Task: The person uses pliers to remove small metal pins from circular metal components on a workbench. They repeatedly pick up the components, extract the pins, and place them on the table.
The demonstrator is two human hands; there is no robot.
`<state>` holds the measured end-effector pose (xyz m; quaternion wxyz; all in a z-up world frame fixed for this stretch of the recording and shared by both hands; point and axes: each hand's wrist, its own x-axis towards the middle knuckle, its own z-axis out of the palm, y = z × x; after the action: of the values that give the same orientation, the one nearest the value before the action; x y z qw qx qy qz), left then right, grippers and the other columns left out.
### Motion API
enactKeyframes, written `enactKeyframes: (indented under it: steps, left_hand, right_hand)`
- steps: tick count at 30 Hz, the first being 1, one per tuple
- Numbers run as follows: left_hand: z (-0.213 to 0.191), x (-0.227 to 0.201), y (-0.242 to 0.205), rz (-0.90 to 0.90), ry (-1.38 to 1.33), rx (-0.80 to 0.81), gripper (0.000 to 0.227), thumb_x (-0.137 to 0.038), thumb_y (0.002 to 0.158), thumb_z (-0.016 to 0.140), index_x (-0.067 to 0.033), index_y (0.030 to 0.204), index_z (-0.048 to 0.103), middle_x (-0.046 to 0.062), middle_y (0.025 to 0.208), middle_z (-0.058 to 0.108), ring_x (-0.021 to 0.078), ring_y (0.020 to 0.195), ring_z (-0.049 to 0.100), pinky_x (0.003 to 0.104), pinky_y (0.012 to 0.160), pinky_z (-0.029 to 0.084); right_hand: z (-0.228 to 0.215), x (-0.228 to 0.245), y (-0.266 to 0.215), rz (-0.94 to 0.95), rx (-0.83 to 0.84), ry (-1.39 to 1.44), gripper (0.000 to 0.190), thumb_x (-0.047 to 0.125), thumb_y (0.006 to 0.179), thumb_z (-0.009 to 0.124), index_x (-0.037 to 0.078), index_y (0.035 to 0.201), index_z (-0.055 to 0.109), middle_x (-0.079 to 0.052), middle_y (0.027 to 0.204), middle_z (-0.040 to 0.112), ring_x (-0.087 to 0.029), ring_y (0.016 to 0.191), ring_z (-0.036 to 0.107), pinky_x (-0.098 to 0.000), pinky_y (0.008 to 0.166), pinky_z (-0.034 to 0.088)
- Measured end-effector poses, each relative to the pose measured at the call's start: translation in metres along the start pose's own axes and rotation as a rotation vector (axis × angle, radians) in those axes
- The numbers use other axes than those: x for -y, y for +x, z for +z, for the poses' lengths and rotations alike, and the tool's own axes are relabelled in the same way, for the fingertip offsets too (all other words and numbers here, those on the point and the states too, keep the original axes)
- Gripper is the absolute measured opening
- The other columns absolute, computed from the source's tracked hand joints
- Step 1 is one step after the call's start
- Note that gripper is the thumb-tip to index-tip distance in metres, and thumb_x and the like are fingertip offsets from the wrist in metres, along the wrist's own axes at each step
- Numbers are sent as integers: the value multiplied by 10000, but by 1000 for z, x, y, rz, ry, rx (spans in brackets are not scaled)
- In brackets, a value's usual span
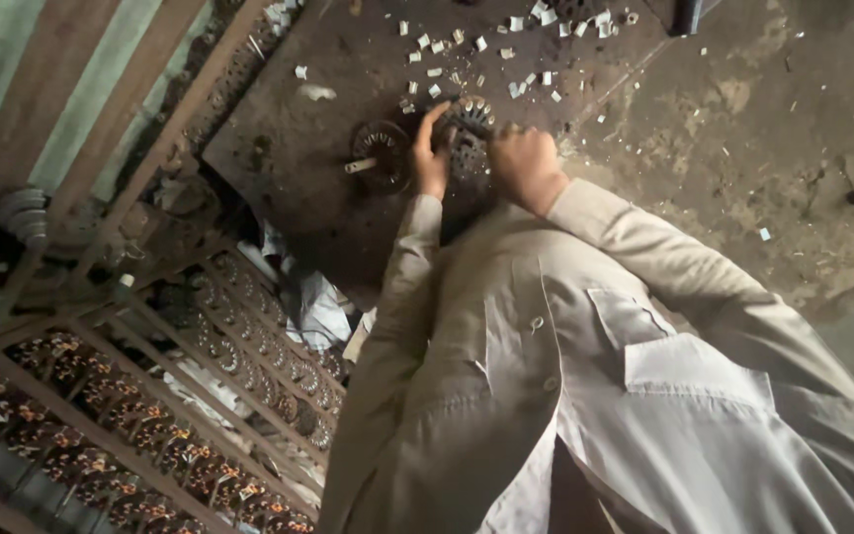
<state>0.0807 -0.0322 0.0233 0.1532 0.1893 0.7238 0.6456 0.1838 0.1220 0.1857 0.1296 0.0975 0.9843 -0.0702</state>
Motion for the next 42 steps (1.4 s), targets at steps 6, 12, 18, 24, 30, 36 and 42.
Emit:
enactKeyframes:
  steps: [6,12,18,24,30,36,42]
  left_hand:
    - [-8,-4,16,-30,-70,51,432,-131,974,728,-57,1384,611,93,1340,678,180,1232,627,321,1086,474]
    - [-8,-35,29,-1,117,156,433,-60,894,765,-79,1310,646,94,1259,738,175,1165,695,313,1022,518]
    - [3,-30,26,-47,118,71,337,-55,953,728,-75,1286,684,84,1220,772,151,1107,729,296,978,547]
    - [3,-8,9,-45,-157,-35,348,-81,994,693,-11,1331,642,78,1301,697,172,1198,645,314,1061,495]
    - [-3,13,-5,-40,-120,-65,360,-147,1002,711,-33,1329,611,61,1270,683,159,1162,631,314,1035,495]
    - [-2,15,-4,-66,-60,-74,308,-173,1010,717,-42,1279,645,64,1204,712,149,1125,649,310,1022,506]
    - [-8,-4,-8,-56,-127,-84,405,-89,972,716,-53,1353,584,64,1265,673,136,1139,634,300,1026,494]
  right_hand:
    - [3,-26,-25,104,160,361,224,259,911,620,95,1033,713,-211,927,732,-410,851,704,-509,727,568]
    - [16,-55,-36,254,342,1358,239,136,909,583,15,1075,704,-265,1068,710,-426,920,708,-486,807,547]
    - [8,-58,-17,331,844,2245,252,8,845,492,-37,1071,594,-305,1269,674,-405,1135,688,-436,1027,557]
    - [13,-48,-2,363,900,2300,182,26,902,500,-18,1057,584,-286,1226,682,-404,1078,687,-465,986,555]
    - [46,-49,4,380,937,2240,142,32,871,527,-14,989,591,-233,1054,699,-351,931,687,-451,840,565]
    - [74,-39,6,391,832,2155,75,0,829,530,24,886,573,-146,814,625,-258,665,579,-382,579,491]
    - [46,-47,20,244,585,1330,155,88,902,497,-4,918,621,-169,746,624,-288,608,608,-469,533,487]
